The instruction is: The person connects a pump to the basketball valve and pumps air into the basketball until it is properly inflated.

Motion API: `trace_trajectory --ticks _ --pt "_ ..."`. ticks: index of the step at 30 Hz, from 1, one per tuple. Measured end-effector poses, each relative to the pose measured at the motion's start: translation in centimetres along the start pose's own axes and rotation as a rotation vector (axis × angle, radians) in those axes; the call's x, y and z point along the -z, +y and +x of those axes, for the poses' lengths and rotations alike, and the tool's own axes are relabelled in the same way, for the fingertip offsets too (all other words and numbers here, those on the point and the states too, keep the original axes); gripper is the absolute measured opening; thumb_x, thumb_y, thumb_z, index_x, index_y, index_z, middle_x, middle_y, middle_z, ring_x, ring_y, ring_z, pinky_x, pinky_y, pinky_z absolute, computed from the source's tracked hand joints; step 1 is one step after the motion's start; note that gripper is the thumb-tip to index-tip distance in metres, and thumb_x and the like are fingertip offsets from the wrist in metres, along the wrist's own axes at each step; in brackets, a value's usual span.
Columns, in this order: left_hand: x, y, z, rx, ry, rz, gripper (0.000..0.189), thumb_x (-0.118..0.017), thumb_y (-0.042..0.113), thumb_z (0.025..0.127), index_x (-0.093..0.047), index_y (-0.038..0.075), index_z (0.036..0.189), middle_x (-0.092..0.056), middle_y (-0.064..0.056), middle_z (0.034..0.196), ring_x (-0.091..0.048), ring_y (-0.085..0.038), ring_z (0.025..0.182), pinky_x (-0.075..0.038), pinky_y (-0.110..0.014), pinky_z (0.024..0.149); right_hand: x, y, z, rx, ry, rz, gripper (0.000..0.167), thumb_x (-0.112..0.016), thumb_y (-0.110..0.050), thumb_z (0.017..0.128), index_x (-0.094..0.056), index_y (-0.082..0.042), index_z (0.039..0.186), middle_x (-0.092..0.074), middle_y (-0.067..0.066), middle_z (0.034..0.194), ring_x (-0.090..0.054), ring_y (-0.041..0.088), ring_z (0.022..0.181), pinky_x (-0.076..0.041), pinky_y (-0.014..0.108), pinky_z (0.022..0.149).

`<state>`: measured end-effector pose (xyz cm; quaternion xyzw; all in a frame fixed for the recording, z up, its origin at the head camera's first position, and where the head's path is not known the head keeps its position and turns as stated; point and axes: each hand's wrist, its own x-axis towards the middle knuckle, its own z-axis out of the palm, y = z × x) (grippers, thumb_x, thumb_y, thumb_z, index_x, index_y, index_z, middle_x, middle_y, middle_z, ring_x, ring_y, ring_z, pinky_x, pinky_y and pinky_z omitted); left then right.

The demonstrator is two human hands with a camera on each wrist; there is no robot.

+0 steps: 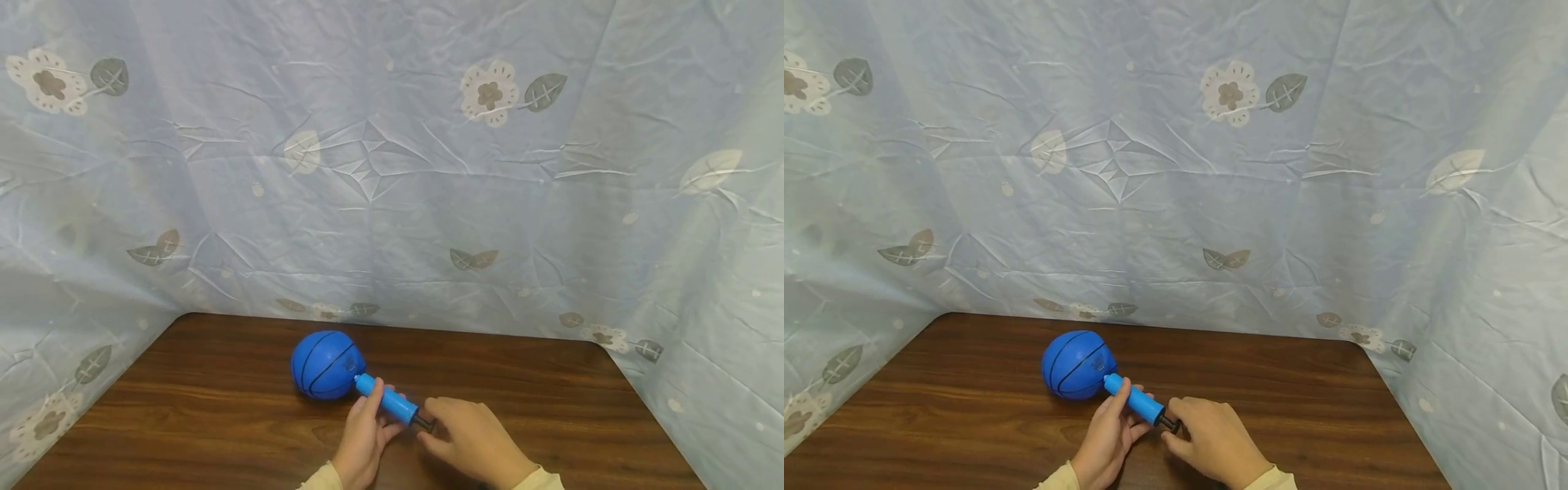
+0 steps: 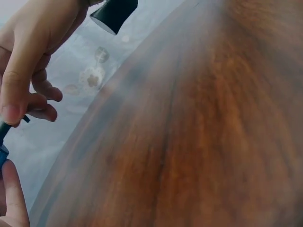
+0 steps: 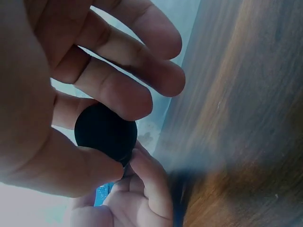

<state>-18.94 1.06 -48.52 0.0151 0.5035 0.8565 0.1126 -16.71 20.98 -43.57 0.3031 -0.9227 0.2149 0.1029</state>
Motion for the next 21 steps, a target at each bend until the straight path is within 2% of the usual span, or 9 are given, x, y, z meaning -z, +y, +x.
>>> trace_trajectory --ticks 6,11,17,21 --pt "0.4 0.2 0.3 -0.022 0.037 0.007 0.071 -0.048 0.054 0.107 -0.038 -0.007 0.142 -0.056 -0.022 0.136 -0.063 -0.020 0.116 -0.056 -0.039 0.097 0.2 0.1 -0.2 -0.012 0.010 -0.051 0.027 -0.079 -0.025 0.088 -0.053 -0.021 0.082 -0.047 -0.017 0.067 -0.036 -0.006 0.053 -0.034 0.015 0.042" --pt "0.8 0.4 0.6 -0.053 0.064 -0.008 0.068 -0.047 0.054 0.108 -0.041 -0.005 0.141 -0.054 -0.022 0.140 -0.059 -0.022 0.124 -0.055 -0.039 0.098 0.5 0.1 -0.1 -0.068 -0.021 -0.045 0.025 -0.077 -0.021 0.086 -0.053 -0.022 0.082 -0.046 -0.020 0.065 -0.036 -0.004 0.051 -0.033 0.018 0.041" --pt "1.0 0.8 0.9 -0.062 0.136 -0.018 0.070 -0.048 0.055 0.107 -0.039 -0.006 0.141 -0.059 -0.016 0.133 -0.062 -0.019 0.120 -0.056 -0.037 0.094 0.7 0.1 -0.1 -0.115 -0.059 -0.051 0.026 -0.075 -0.021 0.084 -0.050 -0.024 0.080 -0.046 -0.020 0.065 -0.036 -0.002 0.050 -0.034 0.020 0.041" --pt "1.4 1.0 1.1 -0.056 0.146 -0.007 0.074 -0.046 0.056 0.107 -0.036 -0.008 0.144 -0.056 -0.018 0.136 -0.061 -0.020 0.121 -0.056 -0.037 0.094 0.7 0.1 -0.2 -0.127 -0.073 -0.039 0.024 -0.073 -0.020 0.084 -0.050 -0.023 0.080 -0.049 -0.021 0.065 -0.038 -0.002 0.050 -0.036 0.020 0.042"
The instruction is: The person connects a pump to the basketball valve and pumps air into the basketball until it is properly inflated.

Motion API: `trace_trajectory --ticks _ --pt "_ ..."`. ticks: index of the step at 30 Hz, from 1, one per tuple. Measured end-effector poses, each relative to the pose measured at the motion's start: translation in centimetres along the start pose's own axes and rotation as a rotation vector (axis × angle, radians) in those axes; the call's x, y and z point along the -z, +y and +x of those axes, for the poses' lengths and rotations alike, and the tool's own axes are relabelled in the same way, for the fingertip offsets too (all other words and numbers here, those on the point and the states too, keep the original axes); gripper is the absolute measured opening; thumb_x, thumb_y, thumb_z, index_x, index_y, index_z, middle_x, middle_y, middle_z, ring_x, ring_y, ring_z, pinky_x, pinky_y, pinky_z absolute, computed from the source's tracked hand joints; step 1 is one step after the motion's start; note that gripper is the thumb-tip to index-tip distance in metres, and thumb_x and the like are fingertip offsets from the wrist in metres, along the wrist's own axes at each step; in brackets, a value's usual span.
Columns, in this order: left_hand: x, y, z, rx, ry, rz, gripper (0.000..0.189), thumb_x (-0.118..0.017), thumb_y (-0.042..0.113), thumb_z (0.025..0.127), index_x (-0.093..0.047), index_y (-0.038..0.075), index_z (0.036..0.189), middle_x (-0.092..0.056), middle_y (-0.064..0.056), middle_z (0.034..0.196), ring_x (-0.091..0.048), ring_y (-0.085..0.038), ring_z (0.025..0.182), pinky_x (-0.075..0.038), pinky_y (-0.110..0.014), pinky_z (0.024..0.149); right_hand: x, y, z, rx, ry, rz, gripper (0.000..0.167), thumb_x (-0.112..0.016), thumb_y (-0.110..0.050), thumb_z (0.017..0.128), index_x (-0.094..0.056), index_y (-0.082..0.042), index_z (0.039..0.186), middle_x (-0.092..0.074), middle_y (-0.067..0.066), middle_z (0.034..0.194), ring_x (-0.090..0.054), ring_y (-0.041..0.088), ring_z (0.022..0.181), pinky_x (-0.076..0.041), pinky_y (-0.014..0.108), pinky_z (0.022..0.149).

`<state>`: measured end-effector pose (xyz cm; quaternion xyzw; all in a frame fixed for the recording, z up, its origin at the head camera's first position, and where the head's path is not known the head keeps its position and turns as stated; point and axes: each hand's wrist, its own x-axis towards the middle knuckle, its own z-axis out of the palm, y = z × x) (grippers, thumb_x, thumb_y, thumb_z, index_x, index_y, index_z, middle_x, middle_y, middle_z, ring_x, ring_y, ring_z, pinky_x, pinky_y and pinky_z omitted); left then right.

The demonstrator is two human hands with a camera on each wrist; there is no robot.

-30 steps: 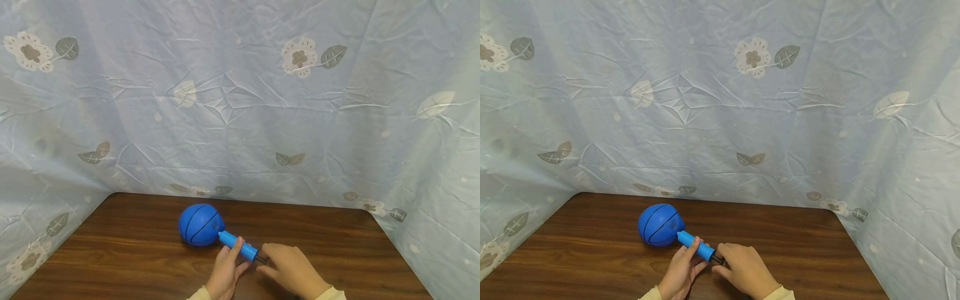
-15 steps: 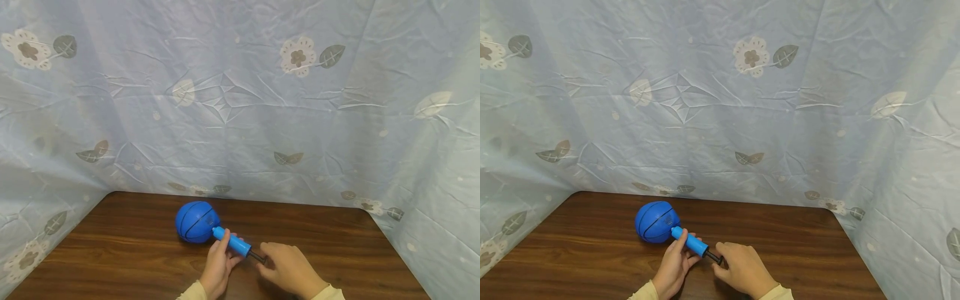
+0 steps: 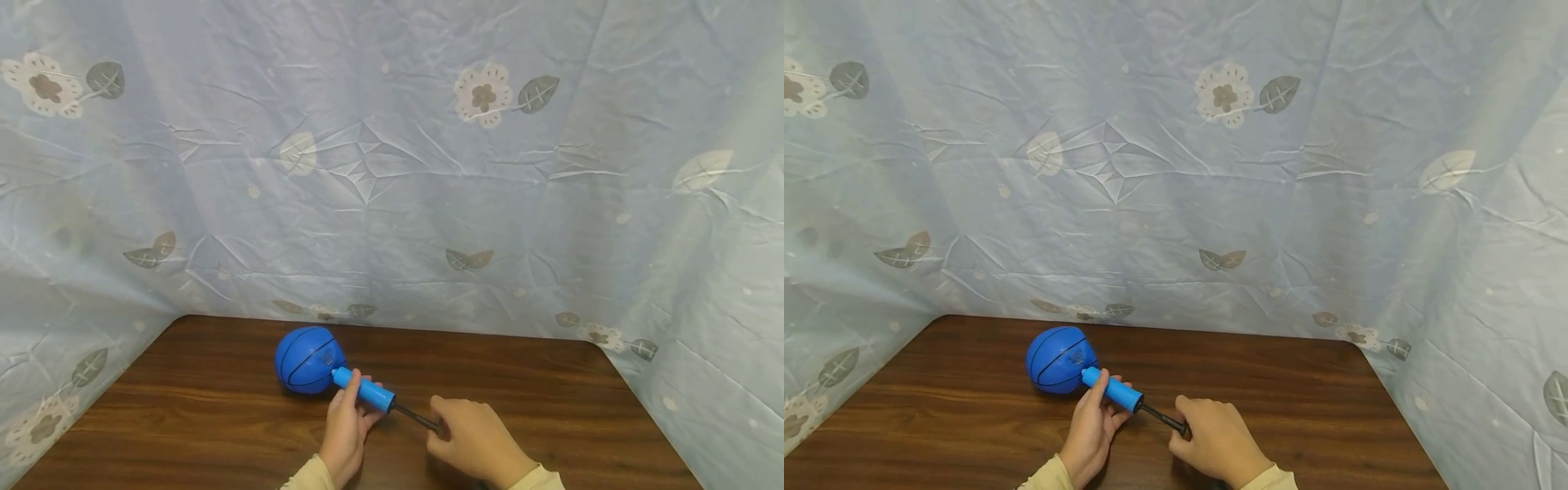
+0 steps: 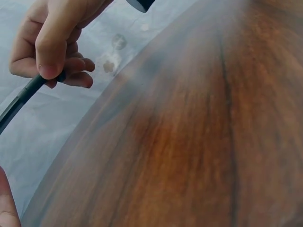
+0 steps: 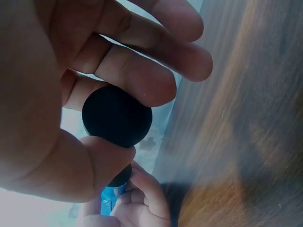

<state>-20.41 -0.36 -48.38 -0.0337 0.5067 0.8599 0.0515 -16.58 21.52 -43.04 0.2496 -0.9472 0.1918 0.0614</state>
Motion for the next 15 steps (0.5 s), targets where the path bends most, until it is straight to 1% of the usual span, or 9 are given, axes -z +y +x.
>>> trace_trajectory --ticks 5,8,12,15 --pt "0.16 -0.24 0.13 -0.002 -0.016 -0.013 0.076 -0.046 0.055 0.108 -0.030 -0.009 0.147 -0.052 -0.020 0.141 -0.057 -0.021 0.125 -0.054 -0.038 0.098 -0.13 0.28 -0.06 0.017 0.039 -0.017 0.022 -0.074 -0.019 0.084 -0.053 -0.023 0.081 -0.050 -0.020 0.066 -0.037 -0.003 0.051 -0.036 0.020 0.042" --pt "0.05 -0.49 -0.02 -0.003 -0.035 -0.017 0.078 -0.046 0.054 0.108 -0.028 -0.009 0.149 -0.050 -0.023 0.144 -0.055 -0.023 0.129 -0.053 -0.038 0.102 -0.13 0.47 -0.04 0.032 0.057 -0.037 0.022 -0.076 -0.018 0.086 -0.055 -0.023 0.081 -0.051 -0.020 0.068 -0.039 -0.003 0.053 -0.036 0.019 0.044" --pt "-0.19 -0.74 -0.32 0.007 -0.049 -0.016 0.077 -0.048 0.054 0.107 -0.028 -0.009 0.148 -0.050 -0.024 0.144 -0.055 -0.023 0.131 -0.052 -0.039 0.106 -0.03 0.65 0.04 0.058 0.043 -0.043 0.024 -0.078 -0.022 0.092 -0.056 -0.022 0.084 -0.053 -0.020 0.072 -0.042 -0.006 0.057 -0.040 0.017 0.047" --pt "-0.41 -0.88 -0.53 0.018 -0.054 -0.019 0.074 -0.049 0.053 0.107 -0.032 -0.008 0.146 -0.050 -0.023 0.143 -0.055 -0.024 0.131 -0.051 -0.042 0.107 0.03 0.65 0.10 0.083 0.031 -0.048 0.027 -0.079 -0.028 0.092 -0.054 -0.021 0.085 -0.050 -0.019 0.071 -0.041 -0.006 0.057 -0.040 0.016 0.047"
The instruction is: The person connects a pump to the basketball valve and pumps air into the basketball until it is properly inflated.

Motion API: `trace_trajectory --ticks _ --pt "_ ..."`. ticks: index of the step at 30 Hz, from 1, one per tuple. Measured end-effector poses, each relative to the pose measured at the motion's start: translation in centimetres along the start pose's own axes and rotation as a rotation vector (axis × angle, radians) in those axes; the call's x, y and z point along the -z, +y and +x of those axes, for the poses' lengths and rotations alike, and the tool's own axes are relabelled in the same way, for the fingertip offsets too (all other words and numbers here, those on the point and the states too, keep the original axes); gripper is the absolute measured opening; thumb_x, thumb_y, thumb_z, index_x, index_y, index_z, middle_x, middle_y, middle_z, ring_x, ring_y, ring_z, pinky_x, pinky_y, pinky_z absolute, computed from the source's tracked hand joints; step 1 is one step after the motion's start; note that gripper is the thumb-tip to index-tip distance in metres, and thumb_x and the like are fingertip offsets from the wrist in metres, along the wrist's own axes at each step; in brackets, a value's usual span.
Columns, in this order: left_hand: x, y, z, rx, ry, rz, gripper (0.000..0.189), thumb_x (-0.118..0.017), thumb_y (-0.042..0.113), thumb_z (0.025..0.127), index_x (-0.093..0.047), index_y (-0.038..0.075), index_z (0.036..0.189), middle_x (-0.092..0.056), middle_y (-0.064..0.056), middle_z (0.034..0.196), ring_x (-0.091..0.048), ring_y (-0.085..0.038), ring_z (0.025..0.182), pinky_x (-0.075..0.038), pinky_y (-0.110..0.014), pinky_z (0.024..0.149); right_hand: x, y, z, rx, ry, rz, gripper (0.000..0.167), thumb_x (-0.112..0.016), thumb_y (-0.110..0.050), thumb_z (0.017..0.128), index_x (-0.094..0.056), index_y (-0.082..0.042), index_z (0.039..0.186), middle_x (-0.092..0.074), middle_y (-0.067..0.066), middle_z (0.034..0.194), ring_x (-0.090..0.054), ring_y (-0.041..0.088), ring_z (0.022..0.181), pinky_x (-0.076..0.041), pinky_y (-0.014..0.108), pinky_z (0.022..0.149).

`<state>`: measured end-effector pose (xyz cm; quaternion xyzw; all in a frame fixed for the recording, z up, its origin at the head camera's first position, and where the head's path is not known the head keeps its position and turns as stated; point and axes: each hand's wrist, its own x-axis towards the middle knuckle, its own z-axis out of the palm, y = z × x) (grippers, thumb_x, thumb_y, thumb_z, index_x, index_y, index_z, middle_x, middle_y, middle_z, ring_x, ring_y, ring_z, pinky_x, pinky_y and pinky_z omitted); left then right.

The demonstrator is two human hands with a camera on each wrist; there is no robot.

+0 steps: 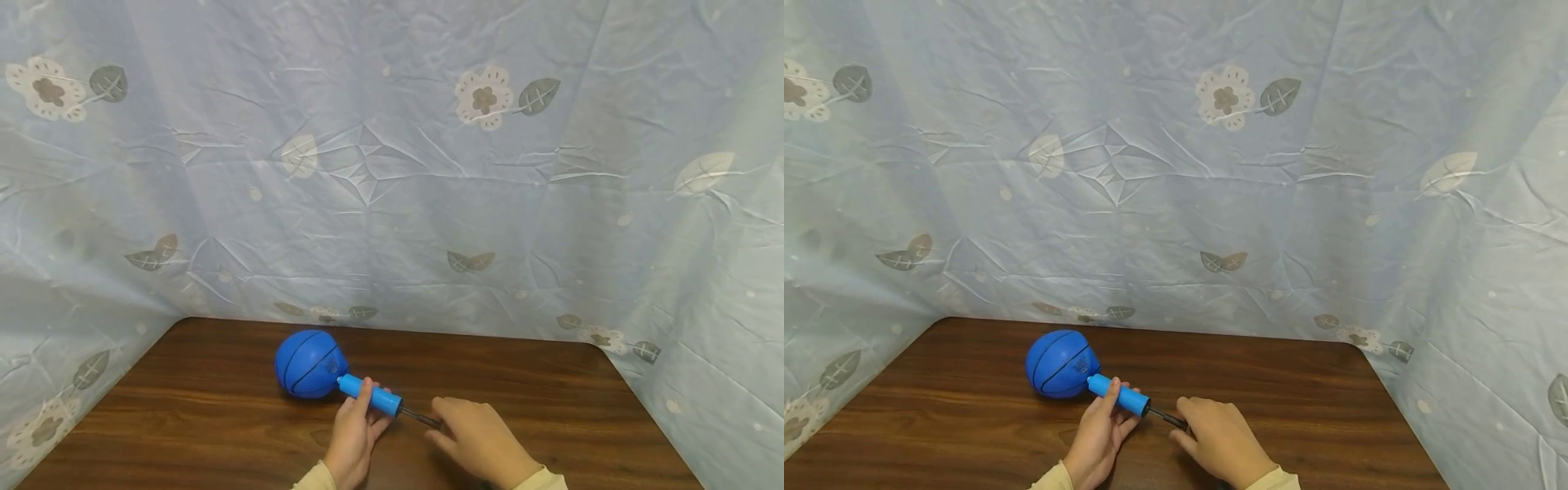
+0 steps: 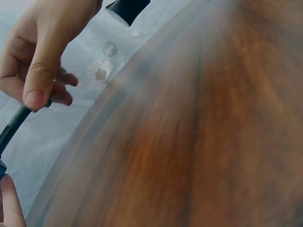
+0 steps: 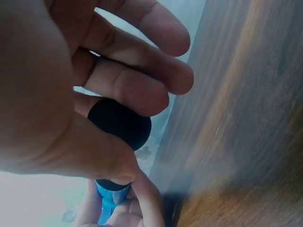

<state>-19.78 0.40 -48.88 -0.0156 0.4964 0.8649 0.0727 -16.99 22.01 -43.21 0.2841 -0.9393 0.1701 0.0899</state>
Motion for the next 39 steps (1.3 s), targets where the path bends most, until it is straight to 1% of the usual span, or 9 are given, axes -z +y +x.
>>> trace_trajectory --ticks 3,7,12,16,20,27,31,35,39 --pt "-0.3 -0.2 -0.2 0.014 -0.013 -0.003 0.073 -0.051 0.053 0.106 -0.035 -0.007 0.144 -0.050 -0.024 0.144 -0.056 -0.025 0.131 -0.050 -0.045 0.109 0.0 -0.1 0.0 0.017 0.003 -0.019 0.031 -0.080 -0.032 0.092 -0.052 -0.020 0.085 -0.045 -0.019 0.071 -0.038 -0.005 0.056 -0.038 0.015 0.047" --pt "-0.6 -0.4 -0.6 0.036 -0.047 0.003 0.074 -0.052 0.055 0.105 -0.035 -0.007 0.143 -0.050 -0.025 0.144 -0.058 -0.025 0.129 -0.049 -0.047 0.109 -0.1 -0.3 0.1 0.021 0.010 -0.033 0.031 -0.080 -0.033 0.091 -0.053 -0.020 0.084 -0.044 -0.019 0.070 -0.038 -0.005 0.057 -0.038 0.015 0.047" --pt "-0.9 -0.7 -1.0 0.067 -0.094 0.011 0.073 -0.053 0.053 0.105 -0.037 -0.009 0.142 -0.054 -0.024 0.141 -0.060 -0.024 0.126 -0.050 -0.046 0.107 -0.2 -0.4 0.1 0.011 -0.010 0.000 0.026 -0.080 -0.035 0.091 -0.057 -0.022 0.088 -0.047 -0.020 0.072 -0.041 -0.006 0.058 -0.040 0.016 0.049" --pt "-1.2 -0.9 -1.3 0.074 -0.128 0.010 0.074 -0.054 0.050 0.106 -0.035 -0.012 0.143 -0.056 -0.027 0.139 -0.062 -0.026 0.126 -0.051 -0.045 0.106 -0.2 -0.3 0.1 0.011 -0.026 0.016 0.024 -0.079 -0.037 0.092 -0.059 -0.023 0.090 -0.049 -0.021 0.075 -0.042 -0.006 0.060 -0.041 0.015 0.051" --pt "-1.4 -0.8 -1.4 0.063 -0.140 0.003 0.075 -0.054 0.048 0.106 -0.034 -0.014 0.144 -0.058 -0.027 0.138 -0.063 -0.026 0.125 -0.052 -0.044 0.105 -0.2 -0.3 0.1 0.011 -0.022 0.002 0.025 -0.079 -0.036 0.091 -0.058 -0.023 0.090 -0.049 -0.021 0.075 -0.042 -0.006 0.060 -0.041 0.015 0.051" --pt "-1.2 0.4 -1.1 0.016 -0.085 0.065 0.068 -0.050 0.050 0.108 -0.040 -0.009 0.140 -0.062 -0.019 0.132 -0.065 -0.018 0.115 -0.058 -0.039 0.096 -0.5 -0.6 0.3 0.022 0.049 0.033 0.021 -0.078 -0.033 0.094 -0.060 -0.022 0.095 -0.051 -0.019 0.075 -0.040 -0.006 0.058 -0.040 0.015 0.049" --pt "-1.0 0.8 -0.7 -0.003 -0.052 0.068 0.070 -0.050 0.054 0.107 -0.039 -0.007 0.139 -0.060 -0.021 0.135 -0.064 -0.020 0.117 -0.057 -0.039 0.096 -0.6 -0.7 0.5 0.018 0.083 0.014 0.022 -0.078 -0.030 0.093 -0.058 -0.021 0.093 -0.048 -0.018 0.071 -0.037 -0.006 0.054 -0.036 0.016 0.045" --pt "-0.8 0.7 -0.5 -0.025 -0.019 0.062 0.073 -0.048 0.055 0.107 -0.037 -0.008 0.141 -0.058 -0.025 0.138 -0.062 -0.023 0.121 -0.057 -0.040 0.096 -0.6 -0.8 0.4 -0.023 0.094 -0.023 0.022 -0.079 -0.025 0.089 -0.058 -0.021 0.089 -0.044 -0.017 0.067 -0.034 -0.004 0.052 -0.032 0.017 0.042" --pt "-0.4 0.4 -0.2 -0.034 0.008 0.059 0.073 -0.047 0.054 0.108 -0.036 -0.009 0.142 -0.059 -0.024 0.137 -0.062 -0.023 0.121 -0.057 -0.038 0.093 -0.6 -0.7 0.1 -0.075 0.069 -0.042 0.020 -0.077 -0.021 0.087 -0.057 -0.021 0.088 -0.042 -0.018 0.065 -0.032 -0.003 0.051 -0.029 0.019 0.041"
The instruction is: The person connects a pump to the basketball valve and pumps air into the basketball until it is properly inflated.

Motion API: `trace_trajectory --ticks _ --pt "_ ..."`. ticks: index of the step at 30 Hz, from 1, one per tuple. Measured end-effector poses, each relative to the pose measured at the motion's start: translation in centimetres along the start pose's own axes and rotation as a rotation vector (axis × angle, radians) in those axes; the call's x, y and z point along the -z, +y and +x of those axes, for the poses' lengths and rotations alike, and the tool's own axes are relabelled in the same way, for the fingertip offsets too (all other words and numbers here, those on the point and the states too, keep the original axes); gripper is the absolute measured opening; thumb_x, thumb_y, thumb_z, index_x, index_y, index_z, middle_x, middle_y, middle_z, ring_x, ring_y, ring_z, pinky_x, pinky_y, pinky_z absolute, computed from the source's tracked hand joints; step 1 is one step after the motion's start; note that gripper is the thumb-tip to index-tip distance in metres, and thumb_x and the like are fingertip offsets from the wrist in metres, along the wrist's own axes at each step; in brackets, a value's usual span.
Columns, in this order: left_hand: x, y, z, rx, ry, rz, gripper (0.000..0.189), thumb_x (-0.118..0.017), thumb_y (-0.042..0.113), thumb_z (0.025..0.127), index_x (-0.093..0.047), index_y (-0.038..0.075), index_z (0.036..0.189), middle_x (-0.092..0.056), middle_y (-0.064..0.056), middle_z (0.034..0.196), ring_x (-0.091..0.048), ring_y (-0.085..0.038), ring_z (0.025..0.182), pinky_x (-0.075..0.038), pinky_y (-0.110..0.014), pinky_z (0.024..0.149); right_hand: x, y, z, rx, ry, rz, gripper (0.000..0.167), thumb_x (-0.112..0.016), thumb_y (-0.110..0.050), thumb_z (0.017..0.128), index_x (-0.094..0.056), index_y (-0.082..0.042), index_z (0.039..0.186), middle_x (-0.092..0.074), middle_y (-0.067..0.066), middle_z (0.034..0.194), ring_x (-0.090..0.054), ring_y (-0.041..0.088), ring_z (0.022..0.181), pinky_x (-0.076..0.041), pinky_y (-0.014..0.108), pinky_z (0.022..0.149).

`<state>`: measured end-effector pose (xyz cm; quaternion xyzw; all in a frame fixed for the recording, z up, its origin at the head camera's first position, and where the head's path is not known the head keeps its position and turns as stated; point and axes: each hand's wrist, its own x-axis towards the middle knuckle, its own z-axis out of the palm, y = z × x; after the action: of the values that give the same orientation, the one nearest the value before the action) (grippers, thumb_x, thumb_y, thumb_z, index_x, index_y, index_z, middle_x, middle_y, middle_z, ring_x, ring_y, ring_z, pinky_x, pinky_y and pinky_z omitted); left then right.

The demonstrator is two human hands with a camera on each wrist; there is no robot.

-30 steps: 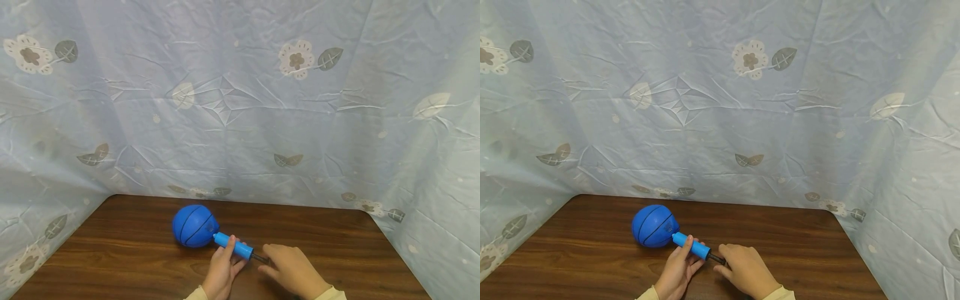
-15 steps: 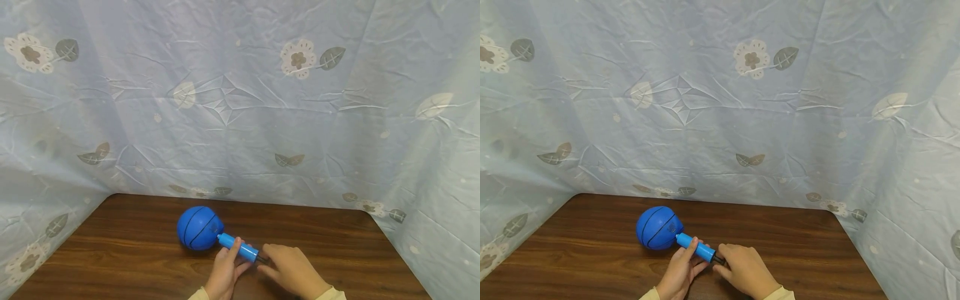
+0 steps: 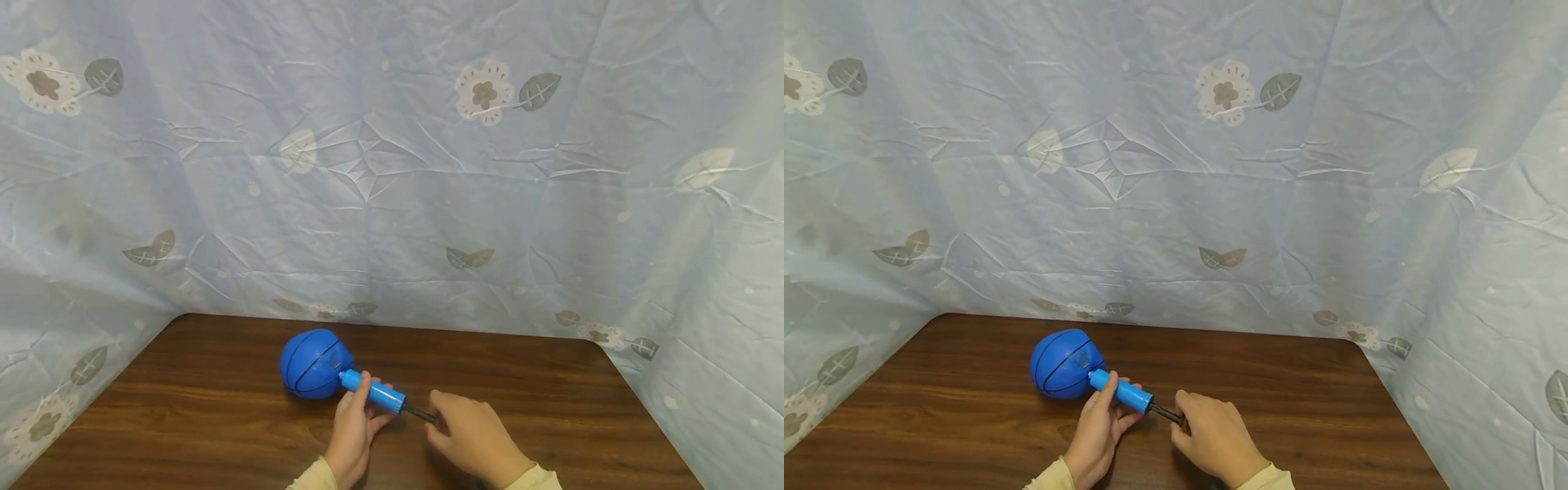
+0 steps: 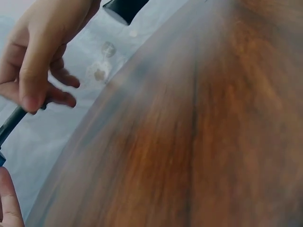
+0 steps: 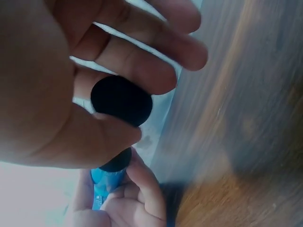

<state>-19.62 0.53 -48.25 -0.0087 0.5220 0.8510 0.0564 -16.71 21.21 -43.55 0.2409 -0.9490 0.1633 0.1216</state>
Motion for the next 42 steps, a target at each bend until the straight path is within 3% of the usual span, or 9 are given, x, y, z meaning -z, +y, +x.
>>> trace_trajectory --ticks 8,13,17,21,26,36,42 --pt "1.4 0.6 0.9 -0.011 0.056 -0.016 0.074 -0.045 0.057 0.107 -0.035 -0.007 0.144 -0.058 -0.018 0.135 -0.063 -0.018 0.117 -0.056 -0.038 0.095 -0.1 0.4 -0.1 -0.066 -0.024 -0.033 0.017 -0.074 -0.019 0.085 -0.058 -0.022 0.087 -0.048 -0.019 0.065 -0.035 0.000 0.051 -0.031 0.023 0.042" --pt "2.1 0.9 1.4 -0.032 0.096 -0.005 0.075 -0.044 0.058 0.107 -0.035 -0.007 0.143 -0.056 -0.022 0.138 -0.063 -0.019 0.117 -0.056 -0.035 0.094 -0.3 0.7 -0.1 -0.063 -0.031 -0.022 0.016 -0.074 -0.017 0.086 -0.058 -0.021 0.087 -0.049 -0.018 0.065 -0.035 0.000 0.050 -0.031 0.022 0.041" --pt "2.3 0.9 1.4 -0.036 0.091 -0.019 0.076 -0.044 0.056 0.108 -0.031 -0.008 0.147 -0.052 -0.021 0.140 -0.060 -0.021 0.123 -0.055 -0.034 0.096 -0.2 0.8 0.0 -0.035 -0.011 -0.014 0.017 -0.075 -0.015 0.087 -0.059 -0.019 0.086 -0.050 -0.018 0.065 -0.035 -0.002 0.050 -0.032 0.018 0.040" --pt "1.9 0.5 1.2 -0.014 0.059 -0.052 0.075 -0.046 0.055 0.107 -0.031 -0.007 0.147 -0.053 -0.018 0.140 -0.057 -0.021 0.127 -0.054 -0.034 0.100 -0.2 0.9 0.1 0.004 0.038 -0.042 0.022 -0.077 -0.015 0.088 -0.056 -0.019 0.084 -0.048 -0.018 0.065 -0.035 -0.003 0.051 -0.033 0.016 0.041" --pt "1.1 -0.1 0.4 0.034 -0.023 -0.051 0.073 -0.046 0.052 0.108 -0.032 -0.008 0.145 -0.052 -0.023 0.144 -0.056 -0.023 0.131 -0.051 -0.039 0.107 -0.1 0.8 0.2 0.047 0.060 -0.064 0.026 -0.078 -0.015 0.087 -0.054 -0.020 0.082 -0.048 -0.017 0.067 -0.036 -0.003 0.054 -0.035 0.016 0.044" --pt "-0.3 -0.7 -0.7 0.073 -0.158 -0.026 0.074 -0.047 0.049 0.109 -0.029 -0.012 0.145 -0.049 -0.028 0.146 -0.058 -0.027 0.131 -0.048 -0.045 0.109 0.0 0.7 0.2 0.087 0.000 -0.021 0.026 -0.081 -0.029 0.091 -0.057 -0.020 0.090 -0.052 -0.018 0.073 -0.040 -0.004 0.058 -0.040 0.017 0.050" --pt "-0.8 -1.1 -0.9 0.094 -0.185 -0.040 0.066 -0.046 0.045 0.111 -0.032 -0.011 0.144 -0.054 -0.026 0.142 -0.059 -0.026 0.129 -0.049 -0.045 0.109 0.0 0.6 0.2 0.083 -0.034 0.047 0.020 -0.079 -0.031 0.093 -0.062 -0.022 0.096 -0.058 -0.019 0.078 -0.046 -0.007 0.063 -0.045 0.016 0.054"
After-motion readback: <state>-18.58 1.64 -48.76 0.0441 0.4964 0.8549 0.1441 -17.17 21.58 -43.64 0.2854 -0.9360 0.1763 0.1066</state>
